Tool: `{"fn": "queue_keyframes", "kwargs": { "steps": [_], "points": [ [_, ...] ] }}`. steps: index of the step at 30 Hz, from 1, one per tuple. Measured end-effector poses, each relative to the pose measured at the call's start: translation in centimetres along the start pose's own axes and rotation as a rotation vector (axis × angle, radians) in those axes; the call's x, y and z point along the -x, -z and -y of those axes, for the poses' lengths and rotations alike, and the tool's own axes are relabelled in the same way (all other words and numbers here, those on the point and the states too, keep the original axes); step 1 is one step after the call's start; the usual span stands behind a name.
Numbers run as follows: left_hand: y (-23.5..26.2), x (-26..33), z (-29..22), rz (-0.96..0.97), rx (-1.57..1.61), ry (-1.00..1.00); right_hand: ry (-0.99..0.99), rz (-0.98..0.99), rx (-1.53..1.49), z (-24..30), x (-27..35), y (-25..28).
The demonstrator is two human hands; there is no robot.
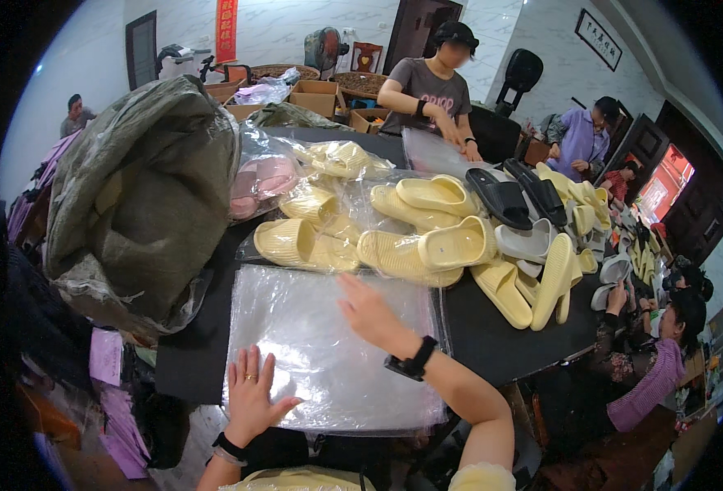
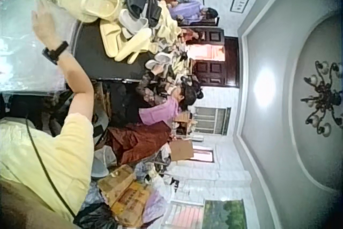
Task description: The recorder is packing pairs of shoes into clear plastic bags in a manufacturing or distribution setting.
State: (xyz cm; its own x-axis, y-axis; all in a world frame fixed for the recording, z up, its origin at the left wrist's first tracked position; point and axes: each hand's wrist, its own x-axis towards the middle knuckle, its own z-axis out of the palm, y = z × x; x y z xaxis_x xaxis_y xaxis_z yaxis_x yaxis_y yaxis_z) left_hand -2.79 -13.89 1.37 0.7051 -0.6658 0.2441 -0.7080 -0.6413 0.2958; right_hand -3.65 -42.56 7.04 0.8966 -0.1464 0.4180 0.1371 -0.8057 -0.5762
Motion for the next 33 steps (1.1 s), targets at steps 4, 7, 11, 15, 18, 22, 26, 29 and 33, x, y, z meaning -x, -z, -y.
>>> {"fn": "queue_keyframes", "kwargs": {
  "steps": [4,7,11,15,18,22,26,29,33],
  "points": [
    [0.0,0.0,0.0,-0.014,0.012,0.006,0.000,0.029,0.560,-2.9,-1.4,-2.5],
    [-0.2,-0.2,0.1,-0.021,0.040,-0.006,-0.179,0.027,0.894,-4.6,-2.5,-1.1],
    [0.0,0.1,0.4,-0.026,0.048,0.000,-0.406,0.164,0.885,-4.0,-2.8,0.3],
    [-0.3,0.0,0.4,-0.029,0.053,-0.005,-0.284,-0.041,0.787,-4.8,-2.2,1.9],
    [-0.3,-0.1,0.3,-0.037,0.067,-0.019,-0.194,-0.229,0.696,-3.7,-2.8,4.6],
    [0.3,-0.1,0.1,0.013,0.030,0.025,-0.110,-0.479,0.427,-2.6,-4.1,8.6],
    [0.2,-0.1,0.0,0.013,0.033,0.002,-0.127,-0.634,-0.002,0.6,-4.1,10.9],
    [0.3,-0.3,-0.2,0.023,0.046,0.023,0.077,-0.478,0.008,5.4,-2.5,10.9],
    [0.3,0.1,0.2,0.010,0.044,0.021,0.270,-0.172,-0.050,9.2,2.4,11.1]
  ]
}}
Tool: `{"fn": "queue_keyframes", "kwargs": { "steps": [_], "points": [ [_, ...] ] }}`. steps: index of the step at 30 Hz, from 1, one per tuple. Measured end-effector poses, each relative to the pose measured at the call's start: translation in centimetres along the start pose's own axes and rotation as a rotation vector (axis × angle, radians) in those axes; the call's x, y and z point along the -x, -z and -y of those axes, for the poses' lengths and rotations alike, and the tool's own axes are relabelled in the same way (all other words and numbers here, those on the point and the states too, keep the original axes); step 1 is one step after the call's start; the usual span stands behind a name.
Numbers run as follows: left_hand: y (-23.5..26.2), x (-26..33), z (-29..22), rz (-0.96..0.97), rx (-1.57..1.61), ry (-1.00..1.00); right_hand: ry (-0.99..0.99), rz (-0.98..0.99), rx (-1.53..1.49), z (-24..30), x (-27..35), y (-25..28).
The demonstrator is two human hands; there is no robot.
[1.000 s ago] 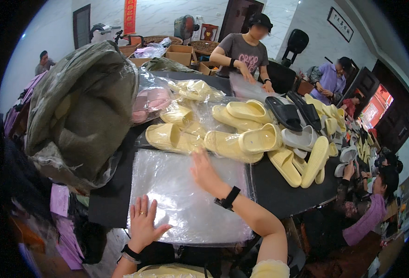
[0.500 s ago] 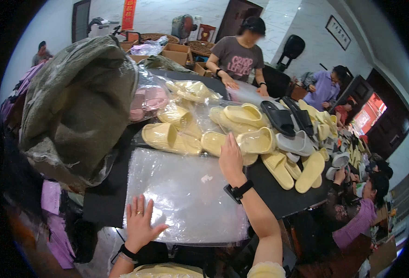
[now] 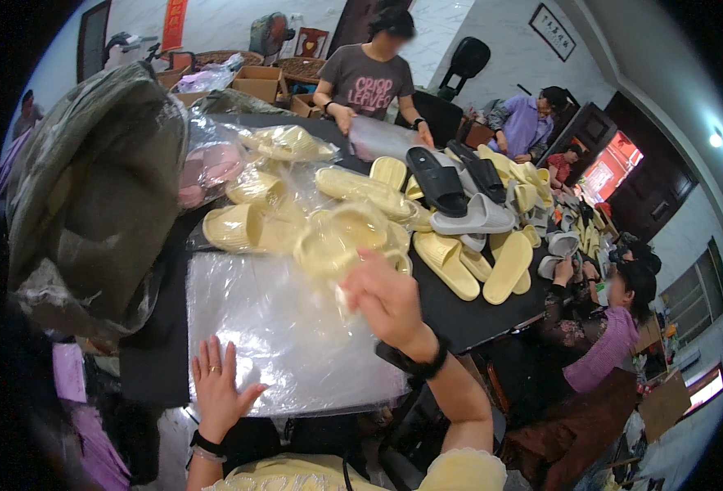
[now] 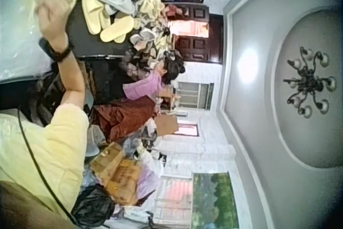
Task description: The recorder is packing pairs of shoes into clear plastic bags in a manufacturing or distribution setting.
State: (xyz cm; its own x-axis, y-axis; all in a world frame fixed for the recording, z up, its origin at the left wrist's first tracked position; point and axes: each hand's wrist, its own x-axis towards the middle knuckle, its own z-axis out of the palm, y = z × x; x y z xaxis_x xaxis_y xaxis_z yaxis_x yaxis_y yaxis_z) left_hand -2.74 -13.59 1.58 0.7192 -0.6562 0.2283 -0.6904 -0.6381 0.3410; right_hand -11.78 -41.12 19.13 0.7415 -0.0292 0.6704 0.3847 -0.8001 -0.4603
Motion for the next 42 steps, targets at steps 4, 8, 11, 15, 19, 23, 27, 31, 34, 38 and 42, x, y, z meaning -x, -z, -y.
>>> {"fn": "queue_keyframes", "kwargs": {
  "steps": [4,8,11,15,19,23,27,31,34,38,42],
  "points": [
    [0.1,-0.1,-0.1,-0.002,-0.007,0.002,-0.077,0.012,0.072,1.6,6.0,2.9],
    [0.0,-0.3,-0.2,0.005,0.026,-0.028,-0.187,-0.029,0.441,3.2,11.0,7.3],
    [0.2,-0.2,-0.1,-0.003,-0.017,-0.024,-0.506,0.128,0.680,3.6,13.8,7.4],
    [-0.4,-0.2,0.0,-0.022,-0.057,-0.039,-0.698,0.309,0.707,2.9,19.0,6.3],
    [-0.5,-0.4,-0.2,0.001,-0.081,-0.034,-0.755,0.209,0.727,4.4,20.2,4.7],
    [-0.8,-0.5,-0.5,0.014,-0.116,-0.049,-0.939,-0.207,0.817,6.1,21.5,5.5],
    [-0.5,-0.5,-0.7,0.031,-0.134,-0.036,-1.602,-0.244,0.313,7.9,26.2,7.7],
    [-0.9,-0.2,-0.3,0.009,-0.164,-0.051,-1.684,-0.439,-0.358,9.3,27.7,5.1],
    [-0.9,-0.2,-0.3,0.024,-0.176,-0.048,-1.695,-0.550,-0.475,8.1,29.7,2.2],
    [-1.1,-0.4,-0.2,0.022,-0.154,-0.063,-1.728,-0.769,-0.420,7.6,30.6,-1.1],
    [-0.9,-0.3,-0.3,0.027,-0.156,-0.050,-1.575,-1.257,-0.994,7.7,30.5,-2.8]
  ]
}}
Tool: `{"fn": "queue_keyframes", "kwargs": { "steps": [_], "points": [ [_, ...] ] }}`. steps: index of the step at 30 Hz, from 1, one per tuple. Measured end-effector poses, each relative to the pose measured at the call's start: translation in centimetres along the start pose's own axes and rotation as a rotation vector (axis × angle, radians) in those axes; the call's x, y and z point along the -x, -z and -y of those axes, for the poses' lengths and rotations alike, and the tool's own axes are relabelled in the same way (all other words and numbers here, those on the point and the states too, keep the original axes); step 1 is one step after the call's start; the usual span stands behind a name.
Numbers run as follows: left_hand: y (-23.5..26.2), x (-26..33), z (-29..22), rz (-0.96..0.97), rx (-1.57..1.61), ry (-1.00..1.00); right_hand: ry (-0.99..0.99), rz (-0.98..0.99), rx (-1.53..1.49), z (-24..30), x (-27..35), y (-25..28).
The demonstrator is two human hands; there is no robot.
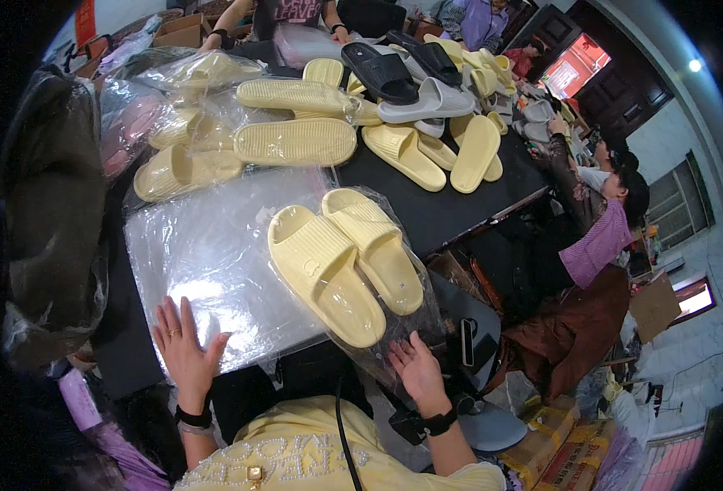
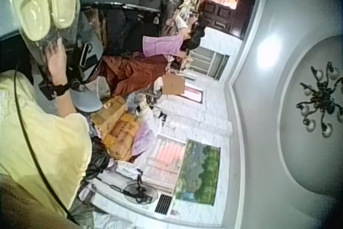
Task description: The recorder is packing pairs of shoes into clear plastic bags in a manufacturing or distribution setting.
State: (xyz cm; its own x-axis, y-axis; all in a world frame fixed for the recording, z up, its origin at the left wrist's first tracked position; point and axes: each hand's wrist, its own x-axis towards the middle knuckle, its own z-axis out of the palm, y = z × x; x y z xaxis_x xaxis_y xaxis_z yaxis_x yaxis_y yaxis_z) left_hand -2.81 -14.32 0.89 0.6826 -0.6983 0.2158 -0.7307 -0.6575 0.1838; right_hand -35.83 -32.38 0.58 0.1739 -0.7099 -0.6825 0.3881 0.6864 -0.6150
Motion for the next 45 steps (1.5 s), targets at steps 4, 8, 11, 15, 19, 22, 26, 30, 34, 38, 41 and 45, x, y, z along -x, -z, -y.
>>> {"fn": "queue_keyframes", "kwargs": {
  "steps": [4,8,11,15,19,22,26,30,34,38,41,45],
  "points": [
    [0.3,-0.2,-0.1,0.004,0.006,0.004,-0.207,0.098,-0.503,2.2,-0.2,0.5],
    [0.2,-0.1,0.1,0.025,-0.001,0.019,0.044,0.659,-0.462,3.9,3.2,-3.7],
    [0.2,-0.1,0.2,0.008,0.013,0.025,0.601,0.453,1.081,4.6,0.6,-3.4],
    [0.4,-0.3,0.1,0.006,0.063,0.027,1.116,0.239,1.511,3.7,-1.5,-7.7],
    [1.0,-0.3,0.3,-0.001,0.102,0.031,1.178,0.214,1.706,3.1,-5.1,-12.2],
    [0.9,-0.5,0.2,-0.007,0.136,0.047,0.882,0.242,1.696,3.4,-7.1,-15.2],
    [0.5,0.1,0.9,-0.018,0.139,0.066,0.524,0.308,1.496,5.1,-8.0,-17.8],
    [0.3,0.4,1.0,-0.024,0.171,0.055,1.310,0.476,1.494,5.4,-5.5,-18.0],
    [1.2,0.5,1.3,-0.071,0.289,0.067,1.242,0.751,1.382,5.7,-3.5,-19.7],
    [2.1,1.0,2.1,-0.289,0.911,0.236,1.378,1.292,1.634,3.5,-1.3,-26.2],
    [3.3,1.5,2.6,-0.419,1.221,0.355,1.230,1.556,1.705,0.5,-1.3,-29.5],
    [4.8,1.7,2.4,-0.481,0.966,0.327,1.129,1.760,1.605,-3.2,-4.0,-32.7]
  ]
}}
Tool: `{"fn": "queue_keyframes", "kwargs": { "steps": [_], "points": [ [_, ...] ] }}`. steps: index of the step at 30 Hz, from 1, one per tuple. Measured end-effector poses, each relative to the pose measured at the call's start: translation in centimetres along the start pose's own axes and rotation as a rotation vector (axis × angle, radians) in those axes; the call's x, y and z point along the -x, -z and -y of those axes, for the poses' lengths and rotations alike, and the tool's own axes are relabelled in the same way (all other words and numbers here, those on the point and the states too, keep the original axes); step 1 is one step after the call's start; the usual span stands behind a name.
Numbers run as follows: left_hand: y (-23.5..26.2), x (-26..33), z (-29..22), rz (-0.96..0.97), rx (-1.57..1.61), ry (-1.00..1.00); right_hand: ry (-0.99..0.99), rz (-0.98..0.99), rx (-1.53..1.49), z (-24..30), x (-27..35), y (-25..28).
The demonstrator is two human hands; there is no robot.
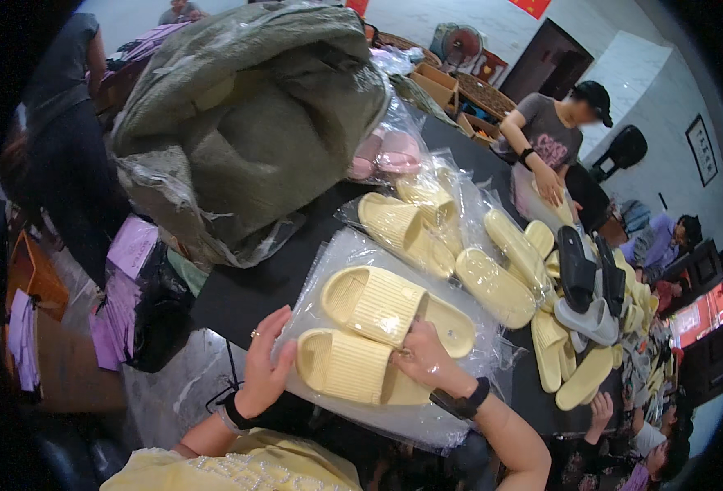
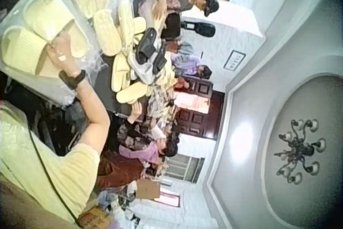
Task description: The recorder is packing pairs of shoes into clear plastic bags in a manufacturing or distribution setting.
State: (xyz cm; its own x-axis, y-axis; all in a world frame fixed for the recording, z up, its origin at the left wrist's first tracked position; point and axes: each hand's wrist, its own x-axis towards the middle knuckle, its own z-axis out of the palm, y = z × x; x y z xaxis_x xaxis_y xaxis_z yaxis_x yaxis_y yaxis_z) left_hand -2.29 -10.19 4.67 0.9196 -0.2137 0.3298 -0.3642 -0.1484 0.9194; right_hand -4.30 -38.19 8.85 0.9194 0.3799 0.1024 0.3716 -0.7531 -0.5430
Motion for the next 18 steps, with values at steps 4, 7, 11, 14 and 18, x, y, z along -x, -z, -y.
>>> {"fn": "queue_keyframes", "kwargs": {
  "steps": [4,7,11,14,18],
  "points": [
    [-1.1,-0.2,0.3,0.130,-0.356,-0.225,0.027,-0.003,-0.046,-2.7,-1.4,-2.2],
    [-2.5,-0.3,1.3,0.297,-0.430,-0.237,-0.005,0.035,-0.037,-3.8,-1.6,-3.4],
    [-3.4,-0.3,2.9,0.286,-0.490,-0.183,-0.055,0.081,0.141,-4.3,-0.9,-3.6],
    [-3.5,-0.3,3.8,0.294,-0.442,-0.147,-0.019,-0.016,0.235,-3.2,-0.6,-2.9],
    [-4.0,-0.2,3.7,0.300,-0.535,-0.138,0.021,0.057,0.161,-4.3,0.2,-1.7]
  ]
}}
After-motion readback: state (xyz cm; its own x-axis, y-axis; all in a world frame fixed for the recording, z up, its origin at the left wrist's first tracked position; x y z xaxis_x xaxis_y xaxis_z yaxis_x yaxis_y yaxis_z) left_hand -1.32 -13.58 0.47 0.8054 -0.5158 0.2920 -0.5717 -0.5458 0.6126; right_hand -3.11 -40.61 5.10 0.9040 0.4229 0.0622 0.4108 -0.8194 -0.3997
